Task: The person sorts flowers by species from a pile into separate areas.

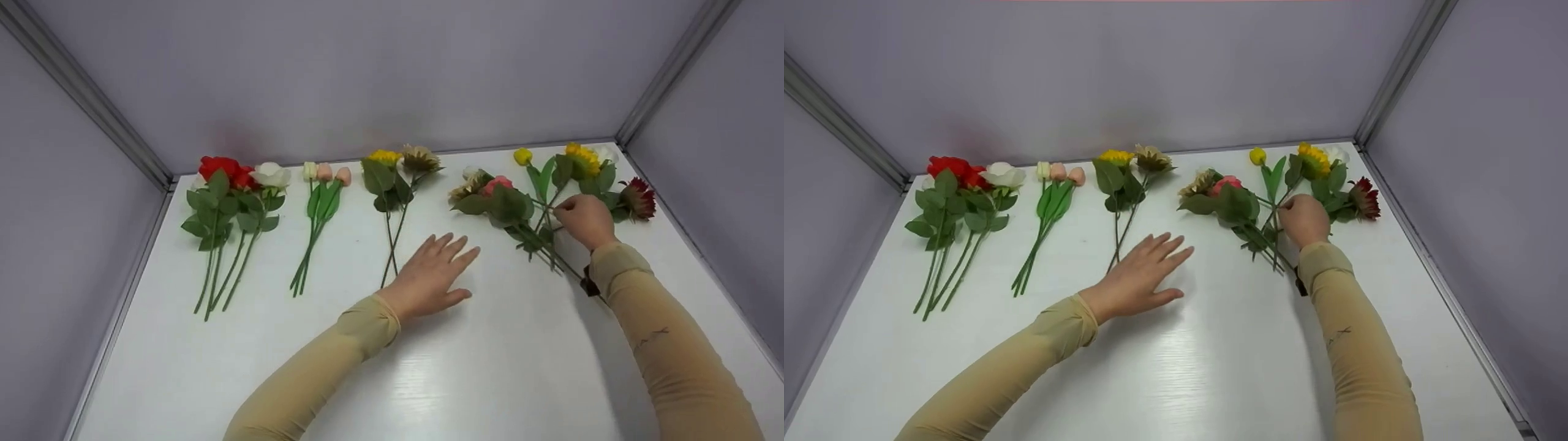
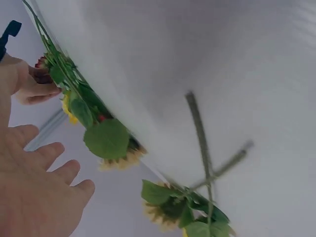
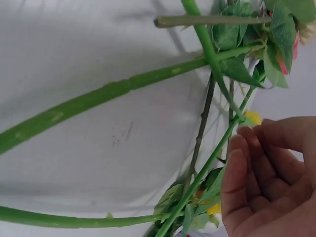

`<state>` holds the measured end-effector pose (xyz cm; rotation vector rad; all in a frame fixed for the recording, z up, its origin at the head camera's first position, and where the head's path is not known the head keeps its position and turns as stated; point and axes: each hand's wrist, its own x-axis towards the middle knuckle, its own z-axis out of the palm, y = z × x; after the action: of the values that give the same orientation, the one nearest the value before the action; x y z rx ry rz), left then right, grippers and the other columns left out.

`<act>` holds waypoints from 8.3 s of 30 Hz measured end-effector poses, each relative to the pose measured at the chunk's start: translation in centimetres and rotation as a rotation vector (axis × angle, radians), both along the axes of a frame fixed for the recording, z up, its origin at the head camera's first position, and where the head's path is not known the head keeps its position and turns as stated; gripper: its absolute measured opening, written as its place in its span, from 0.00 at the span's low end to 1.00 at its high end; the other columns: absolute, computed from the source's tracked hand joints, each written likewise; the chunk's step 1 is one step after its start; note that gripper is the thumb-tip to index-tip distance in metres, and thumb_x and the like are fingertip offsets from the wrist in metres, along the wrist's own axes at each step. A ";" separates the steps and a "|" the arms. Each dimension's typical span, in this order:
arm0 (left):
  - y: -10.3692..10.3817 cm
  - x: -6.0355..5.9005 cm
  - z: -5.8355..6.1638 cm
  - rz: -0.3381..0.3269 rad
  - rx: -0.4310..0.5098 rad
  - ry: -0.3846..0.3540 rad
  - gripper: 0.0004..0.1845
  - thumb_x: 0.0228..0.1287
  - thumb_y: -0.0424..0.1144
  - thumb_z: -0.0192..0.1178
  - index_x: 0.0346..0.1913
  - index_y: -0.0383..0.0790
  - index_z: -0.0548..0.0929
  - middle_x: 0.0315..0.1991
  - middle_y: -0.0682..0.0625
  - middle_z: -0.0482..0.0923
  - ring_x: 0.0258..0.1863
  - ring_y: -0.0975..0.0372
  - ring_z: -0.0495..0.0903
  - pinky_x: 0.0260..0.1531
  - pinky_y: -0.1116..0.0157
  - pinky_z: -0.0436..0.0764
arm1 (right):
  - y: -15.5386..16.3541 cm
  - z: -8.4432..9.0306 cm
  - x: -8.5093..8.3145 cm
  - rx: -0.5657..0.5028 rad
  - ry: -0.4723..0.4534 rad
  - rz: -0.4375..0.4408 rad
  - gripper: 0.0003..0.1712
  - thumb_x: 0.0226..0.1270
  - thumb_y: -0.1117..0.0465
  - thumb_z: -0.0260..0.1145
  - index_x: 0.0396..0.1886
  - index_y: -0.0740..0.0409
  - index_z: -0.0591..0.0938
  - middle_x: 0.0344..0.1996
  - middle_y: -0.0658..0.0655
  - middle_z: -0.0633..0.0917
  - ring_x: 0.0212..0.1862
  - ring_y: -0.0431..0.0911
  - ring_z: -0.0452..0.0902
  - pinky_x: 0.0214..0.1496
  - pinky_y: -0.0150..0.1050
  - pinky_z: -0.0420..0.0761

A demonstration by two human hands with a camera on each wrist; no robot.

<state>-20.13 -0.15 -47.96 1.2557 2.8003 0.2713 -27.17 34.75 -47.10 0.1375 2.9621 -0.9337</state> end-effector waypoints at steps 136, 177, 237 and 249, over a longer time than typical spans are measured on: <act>-17.9 -9.0 -1.2 0.939 0.525 -0.388 0.15 0.72 0.33 0.58 0.55 0.31 0.87 0.53 0.38 0.84 0.54 0.47 0.80 0.56 0.51 0.78 | -26.2 -1.0 4.2 0.301 0.206 0.751 0.36 0.80 0.42 0.57 0.78 0.57 0.67 0.75 0.61 0.68 0.79 0.57 0.53 0.80 0.47 0.49; -9.3 -6.0 -0.6 0.440 0.301 0.000 0.36 0.76 0.52 0.59 0.80 0.48 0.61 0.79 0.43 0.56 0.78 0.48 0.54 0.76 0.49 0.54 | -12.2 -0.8 0.2 0.206 0.353 0.384 0.20 0.79 0.58 0.61 0.63 0.61 0.82 0.56 0.64 0.84 0.59 0.62 0.76 0.64 0.59 0.72; 7.7 5.9 -3.0 -0.203 -0.113 0.115 0.40 0.74 0.71 0.44 0.82 0.59 0.54 0.82 0.53 0.51 0.80 0.57 0.48 0.78 0.53 0.46 | 5.5 -1.6 0.4 0.311 0.297 0.003 0.10 0.67 0.73 0.59 0.24 0.71 0.77 0.25 0.72 0.78 0.29 0.67 0.74 0.31 0.61 0.72; 6.6 4.2 -2.8 -0.122 0.010 0.029 0.37 0.76 0.65 0.49 0.81 0.56 0.60 0.80 0.53 0.57 0.79 0.57 0.54 0.77 0.54 0.50 | 4.8 -0.5 2.0 0.071 0.183 -0.054 0.18 0.79 0.61 0.58 0.51 0.76 0.82 0.44 0.74 0.83 0.40 0.63 0.78 0.40 0.57 0.77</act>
<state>-15.91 6.50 -50.74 1.4366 2.7351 0.2629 -25.18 39.55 -47.64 0.1417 3.1761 -0.8934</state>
